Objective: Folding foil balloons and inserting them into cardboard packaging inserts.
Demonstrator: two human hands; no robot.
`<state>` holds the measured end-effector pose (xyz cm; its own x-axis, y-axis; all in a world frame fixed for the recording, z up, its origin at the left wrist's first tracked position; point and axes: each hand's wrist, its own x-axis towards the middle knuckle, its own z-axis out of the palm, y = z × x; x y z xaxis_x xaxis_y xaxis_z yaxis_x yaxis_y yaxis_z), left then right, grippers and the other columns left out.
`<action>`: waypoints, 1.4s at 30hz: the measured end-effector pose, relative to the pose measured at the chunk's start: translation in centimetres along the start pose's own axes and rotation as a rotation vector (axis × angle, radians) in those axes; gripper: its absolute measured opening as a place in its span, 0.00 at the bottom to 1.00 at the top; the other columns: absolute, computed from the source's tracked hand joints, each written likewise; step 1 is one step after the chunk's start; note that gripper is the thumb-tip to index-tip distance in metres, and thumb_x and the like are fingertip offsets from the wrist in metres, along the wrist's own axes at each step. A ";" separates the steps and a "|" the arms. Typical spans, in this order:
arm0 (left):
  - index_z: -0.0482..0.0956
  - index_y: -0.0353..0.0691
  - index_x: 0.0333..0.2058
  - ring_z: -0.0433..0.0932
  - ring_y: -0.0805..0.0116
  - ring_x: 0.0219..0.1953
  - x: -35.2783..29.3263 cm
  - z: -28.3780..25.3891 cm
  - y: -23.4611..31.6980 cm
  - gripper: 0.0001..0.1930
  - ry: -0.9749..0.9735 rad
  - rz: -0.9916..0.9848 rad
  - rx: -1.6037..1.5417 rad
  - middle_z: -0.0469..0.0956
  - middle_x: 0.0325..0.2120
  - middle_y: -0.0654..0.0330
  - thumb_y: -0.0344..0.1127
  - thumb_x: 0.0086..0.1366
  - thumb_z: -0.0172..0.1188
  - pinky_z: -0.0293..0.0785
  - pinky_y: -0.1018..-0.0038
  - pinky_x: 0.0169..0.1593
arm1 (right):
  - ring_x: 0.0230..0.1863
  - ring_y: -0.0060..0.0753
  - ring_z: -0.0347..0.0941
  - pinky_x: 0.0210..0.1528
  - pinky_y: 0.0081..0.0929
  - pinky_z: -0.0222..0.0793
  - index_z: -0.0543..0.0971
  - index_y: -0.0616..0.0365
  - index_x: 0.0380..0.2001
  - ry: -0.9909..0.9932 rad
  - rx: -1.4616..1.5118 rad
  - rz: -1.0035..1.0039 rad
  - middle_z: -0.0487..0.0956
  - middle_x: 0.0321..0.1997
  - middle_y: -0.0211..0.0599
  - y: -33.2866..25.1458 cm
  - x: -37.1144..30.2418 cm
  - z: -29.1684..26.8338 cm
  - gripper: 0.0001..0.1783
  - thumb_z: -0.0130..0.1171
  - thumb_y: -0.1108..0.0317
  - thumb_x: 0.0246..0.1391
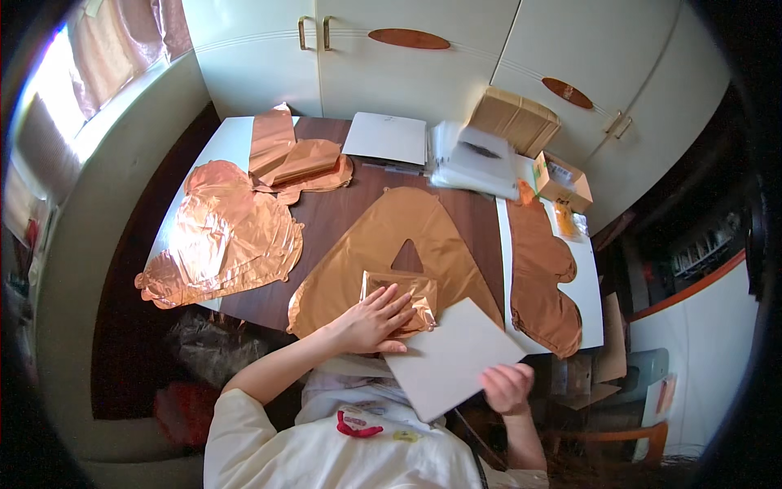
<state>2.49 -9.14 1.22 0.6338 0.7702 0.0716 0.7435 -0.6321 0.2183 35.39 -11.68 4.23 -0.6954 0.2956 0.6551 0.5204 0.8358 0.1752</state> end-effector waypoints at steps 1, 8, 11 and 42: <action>0.53 0.37 0.61 0.45 0.43 0.64 0.0 0.2 0.0 0.39 0.000 -0.001 -0.003 0.52 0.62 0.47 0.64 0.62 0.37 0.41 0.56 0.66 | 0.40 0.27 0.70 0.43 0.31 0.63 0.77 0.50 0.29 0.042 0.001 0.047 0.76 0.37 0.25 1.0 -1.2 -0.6 0.03 0.55 0.68 0.50; 0.60 0.39 0.58 0.50 0.47 0.63 -0.3 -0.3 0.5 0.40 0.048 0.010 0.081 0.55 0.60 0.48 0.63 0.56 0.48 0.47 0.56 0.64 | 0.35 0.42 0.72 0.38 0.35 0.68 0.74 0.63 0.32 0.340 -0.075 0.585 0.76 0.34 0.40 4.8 -2.7 -2.8 0.05 0.53 0.74 0.53; 0.59 0.38 0.58 0.51 0.49 0.63 -0.6 0.0 1.2 0.40 -0.001 -0.011 0.132 0.55 0.60 0.49 0.59 0.52 0.55 0.48 0.56 0.63 | 0.32 0.32 0.73 0.36 0.27 0.69 0.72 0.67 0.36 0.437 0.115 0.871 0.76 0.34 0.40 5.6 -2.5 -1.7 0.07 0.51 0.75 0.55; 0.65 0.41 0.48 0.76 0.52 0.41 -6.9 -3.0 1.2 0.13 1.123 -0.832 -2.060 0.73 0.42 0.53 0.38 0.67 0.44 0.77 0.51 0.35 | 0.29 0.20 0.68 0.31 0.18 0.66 0.67 0.62 0.51 0.222 0.724 0.795 0.72 0.30 0.31 4.6 11.5 3.3 0.23 0.54 0.80 0.50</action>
<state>-1.57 -14.94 3.89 -0.3261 0.8674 -0.3760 -0.7806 -0.0227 0.6247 28.15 -2.91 10.13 -0.1479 0.8410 0.5205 0.3159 0.5389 -0.7809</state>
